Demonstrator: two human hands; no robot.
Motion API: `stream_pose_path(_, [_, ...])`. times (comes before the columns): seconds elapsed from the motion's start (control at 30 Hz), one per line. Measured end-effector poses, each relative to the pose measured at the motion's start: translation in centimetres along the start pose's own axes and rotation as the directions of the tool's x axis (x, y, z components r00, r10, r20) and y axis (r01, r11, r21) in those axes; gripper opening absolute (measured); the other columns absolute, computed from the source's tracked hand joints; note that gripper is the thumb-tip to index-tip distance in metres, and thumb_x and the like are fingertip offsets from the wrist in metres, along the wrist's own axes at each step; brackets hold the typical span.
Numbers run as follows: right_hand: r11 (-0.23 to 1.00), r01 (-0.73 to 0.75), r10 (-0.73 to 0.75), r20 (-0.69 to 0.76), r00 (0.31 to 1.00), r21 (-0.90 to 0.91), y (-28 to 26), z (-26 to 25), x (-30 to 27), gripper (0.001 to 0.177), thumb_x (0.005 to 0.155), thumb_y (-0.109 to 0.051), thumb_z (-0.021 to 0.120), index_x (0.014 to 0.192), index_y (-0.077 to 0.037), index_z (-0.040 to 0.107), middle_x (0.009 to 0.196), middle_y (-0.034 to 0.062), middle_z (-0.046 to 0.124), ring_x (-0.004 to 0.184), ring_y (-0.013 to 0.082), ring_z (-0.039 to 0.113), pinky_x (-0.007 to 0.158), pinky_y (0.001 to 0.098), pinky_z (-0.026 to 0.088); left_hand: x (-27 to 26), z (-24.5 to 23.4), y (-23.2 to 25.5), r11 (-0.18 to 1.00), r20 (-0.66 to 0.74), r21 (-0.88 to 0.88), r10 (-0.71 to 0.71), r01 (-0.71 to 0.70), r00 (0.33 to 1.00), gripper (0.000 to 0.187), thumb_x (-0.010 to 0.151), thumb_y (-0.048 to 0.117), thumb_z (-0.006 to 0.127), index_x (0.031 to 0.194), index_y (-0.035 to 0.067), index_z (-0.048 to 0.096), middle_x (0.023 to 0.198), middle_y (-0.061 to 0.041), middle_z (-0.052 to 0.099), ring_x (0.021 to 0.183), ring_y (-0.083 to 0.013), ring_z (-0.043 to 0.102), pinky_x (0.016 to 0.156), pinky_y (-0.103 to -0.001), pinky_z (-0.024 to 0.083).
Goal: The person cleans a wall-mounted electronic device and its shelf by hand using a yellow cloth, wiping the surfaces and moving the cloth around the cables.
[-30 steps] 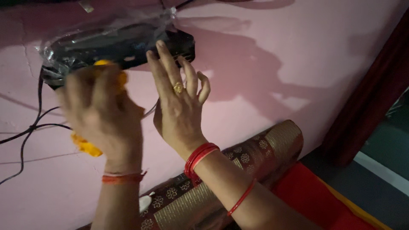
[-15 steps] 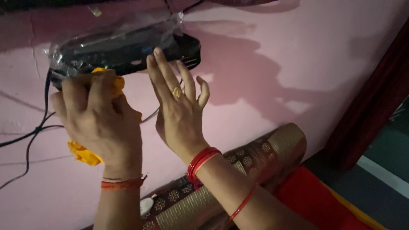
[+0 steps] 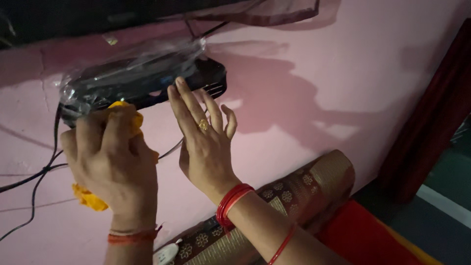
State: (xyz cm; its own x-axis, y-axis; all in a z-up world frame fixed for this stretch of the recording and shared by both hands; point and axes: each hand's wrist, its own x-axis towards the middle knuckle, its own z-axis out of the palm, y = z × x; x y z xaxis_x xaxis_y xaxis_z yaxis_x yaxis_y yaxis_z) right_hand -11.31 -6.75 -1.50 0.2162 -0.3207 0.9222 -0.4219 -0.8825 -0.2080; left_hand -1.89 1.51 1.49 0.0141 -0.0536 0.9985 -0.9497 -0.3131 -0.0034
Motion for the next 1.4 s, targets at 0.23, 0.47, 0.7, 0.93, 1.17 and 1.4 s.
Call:
stream_pose_path(0.23, [0.978, -0.106, 0.143, -0.203, 0.969, 0.181, 1.2, -0.4, 0.9, 0.07, 0.095, 0.0, 0.062, 0.159, -0.011, 0.034, 0.162, 0.0125, 0.04, 0.148, 0.029, 0.039, 0.12, 0.0488, 0.026, 1.3, 0.7, 3.1, 0.981, -0.014, -0.184, 0.06, -0.062, 0.998, 0.016, 0.097, 0.0, 0.073, 0.11, 0.01, 0.075, 0.112, -0.003, 0.068, 0.096, -0.0236, 0.057, 0.084, -0.035, 0.046])
stream_pose_path(0.47, [0.967, -0.161, 0.211, -0.27, 0.94, 0.196, 1.9, -0.7, 2.8, 0.053, 0.092, -0.007, 0.068, 0.141, -0.01, 0.047, 0.144, 0.0129, 0.052, 0.136, 0.0318, 0.047, 0.116, 0.05, 0.028, 3.2, 1.9, 5.4, 0.972, 0.04, -0.182, 0.161, -0.151, 0.986, 0.013, 0.088, 0.007, 0.075, 0.101, 0.011, 0.075, 0.107, 0.0, 0.07, 0.09, -0.0231, 0.059, 0.079, -0.038, 0.047])
stream_pose_path(0.7, [0.941, -0.164, 0.258, -0.314, 0.914, 0.297, 3.4, 0.2, 2.8, 0.054, 0.091, -0.015, 0.079, 0.136, -0.008, 0.049, 0.135, 0.0116, 0.057, 0.126, 0.0301, 0.056, 0.109, 0.0459, 0.038, 1.4, 1.0, 2.8, 0.988, 0.042, -0.091, 0.125, -0.121, 0.991, 0.022, 0.091, -0.001, 0.073, 0.11, 0.012, 0.075, 0.112, -0.002, 0.068, 0.095, -0.024, 0.058, 0.082, -0.034, 0.048])
stream_pose_path(0.93, [0.485, -0.334, 0.618, -0.046, 0.785, 0.808, 5.4, 2.4, 2.6, 0.043, 0.1, -0.015, 0.065, 0.139, -0.005, 0.049, 0.134, 0.009, 0.056, 0.109, 0.0172, 0.061, 0.096, 0.0335, 0.051, -0.1, 2.2, 4.0, 0.937, 0.043, -0.32, 0.163, -0.141, 0.986, 0.029, 0.087, 0.0, 0.076, 0.115, 0.006, 0.073, 0.116, -0.011, 0.066, 0.097, -0.0296, 0.063, 0.084, -0.039, 0.054])
stream_pose_path(1.17, [-0.216, -0.368, 0.693, 0.407, 0.595, 0.905, 5.6, 1.8, 3.0, 0.041, 0.098, -0.012, 0.056, 0.138, -0.002, 0.053, 0.12, 0.01, 0.063, 0.104, 0.0144, 0.065, 0.092, 0.0297, 0.057, 0.7, 5.3, 5.3, 0.895, 0.038, -0.38, 0.269, -0.235, 0.962, 0.029, 0.092, 0.0, 0.073, 0.119, 0.008, 0.072, 0.121, -0.008, 0.067, 0.104, -0.0267, 0.063, 0.087, -0.036, 0.055])
stream_pose_path(1.4, [-0.216, -0.477, 0.675, 0.483, 0.557, 0.852, 6.0, 0.5, 3.9, 0.038, 0.099, -0.016, 0.059, 0.135, -0.001, 0.058, 0.107, 0.0079, 0.068, 0.089, 0.0145, 0.065, 0.08, 0.0304, 0.056, -0.2, 5.4, 5.6, 0.915, 0.074, -0.345, 0.25, -0.21, 0.965, 0.032, 0.085, -0.001, 0.073, 0.115, 0.01, 0.074, 0.117, -0.005, 0.068, 0.104, -0.0273, 0.064, 0.085, -0.039, 0.053])
